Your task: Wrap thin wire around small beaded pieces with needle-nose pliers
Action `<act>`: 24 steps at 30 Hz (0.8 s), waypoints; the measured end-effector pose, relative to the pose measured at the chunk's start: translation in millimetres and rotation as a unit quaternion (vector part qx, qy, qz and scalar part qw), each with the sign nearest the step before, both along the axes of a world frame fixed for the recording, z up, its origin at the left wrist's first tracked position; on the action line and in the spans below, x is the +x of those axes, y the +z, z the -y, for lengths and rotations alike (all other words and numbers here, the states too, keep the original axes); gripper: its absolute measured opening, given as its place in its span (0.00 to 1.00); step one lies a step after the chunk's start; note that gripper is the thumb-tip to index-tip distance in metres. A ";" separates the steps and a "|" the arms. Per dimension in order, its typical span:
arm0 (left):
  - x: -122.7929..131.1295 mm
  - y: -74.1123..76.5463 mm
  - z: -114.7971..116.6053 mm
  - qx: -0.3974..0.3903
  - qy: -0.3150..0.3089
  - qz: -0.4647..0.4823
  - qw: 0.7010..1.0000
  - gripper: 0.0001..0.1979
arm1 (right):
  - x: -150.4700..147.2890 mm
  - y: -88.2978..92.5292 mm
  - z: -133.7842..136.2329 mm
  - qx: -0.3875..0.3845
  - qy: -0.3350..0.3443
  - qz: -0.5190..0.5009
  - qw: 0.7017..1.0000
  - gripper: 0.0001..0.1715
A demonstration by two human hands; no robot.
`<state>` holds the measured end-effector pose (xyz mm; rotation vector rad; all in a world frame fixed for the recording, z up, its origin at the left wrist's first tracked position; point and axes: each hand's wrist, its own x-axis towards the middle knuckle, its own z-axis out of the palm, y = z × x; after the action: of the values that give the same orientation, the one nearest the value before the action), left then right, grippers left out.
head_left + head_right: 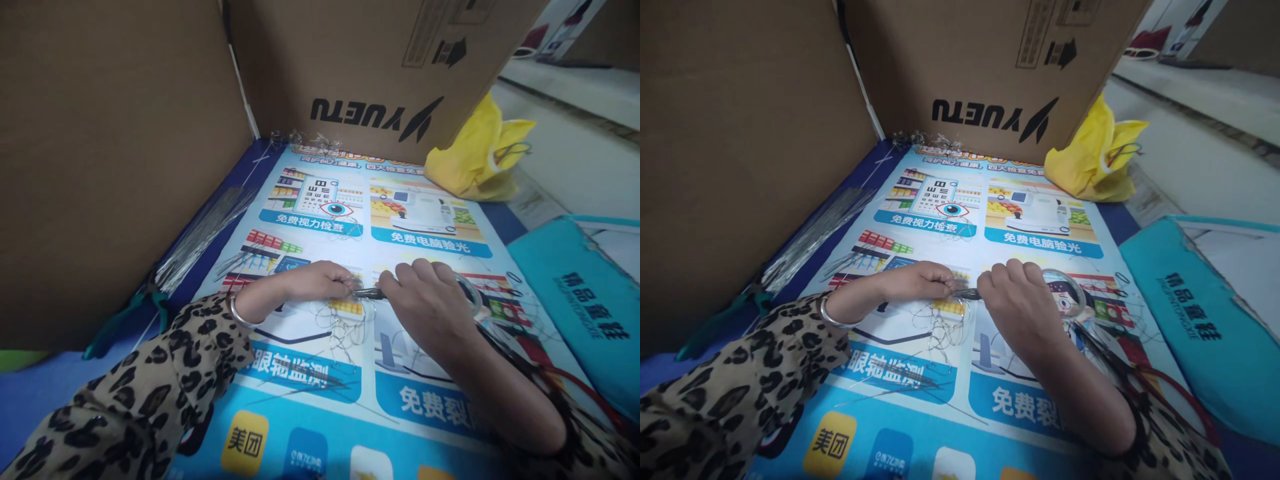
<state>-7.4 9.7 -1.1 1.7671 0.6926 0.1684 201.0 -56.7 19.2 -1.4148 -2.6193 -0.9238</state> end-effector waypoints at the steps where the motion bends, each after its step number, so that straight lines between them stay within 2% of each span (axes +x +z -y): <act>1: 0.0 -0.4 -0.1 -0.002 0.002 0.002 1.000 0.09 | -0.4 -0.1 0.0 0.000 -0.003 -0.002 1.000 0.06; 10: 0.0 -6.7 -0.1 -0.017 0.000 0.037 0.999 0.08 | -1.9 -1.0 -0.7 -0.009 -0.008 -0.012 1.000 0.07; 16: 0.6 -5.4 0.9 -0.017 -0.004 0.031 0.999 0.06 | -0.9 -1.6 -3.7 -0.014 -0.001 -0.003 1.000 0.06; 24: 2.7 -2.8 2.6 0.034 0.002 0.000 0.999 0.07 | 1.0 -6.7 -6.0 -0.032 -0.012 -0.009 0.999 0.06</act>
<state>-4.7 7.1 -4.0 1.8296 0.6972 0.1975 202.0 -50.7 12.5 -1.4654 -2.6471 -0.8341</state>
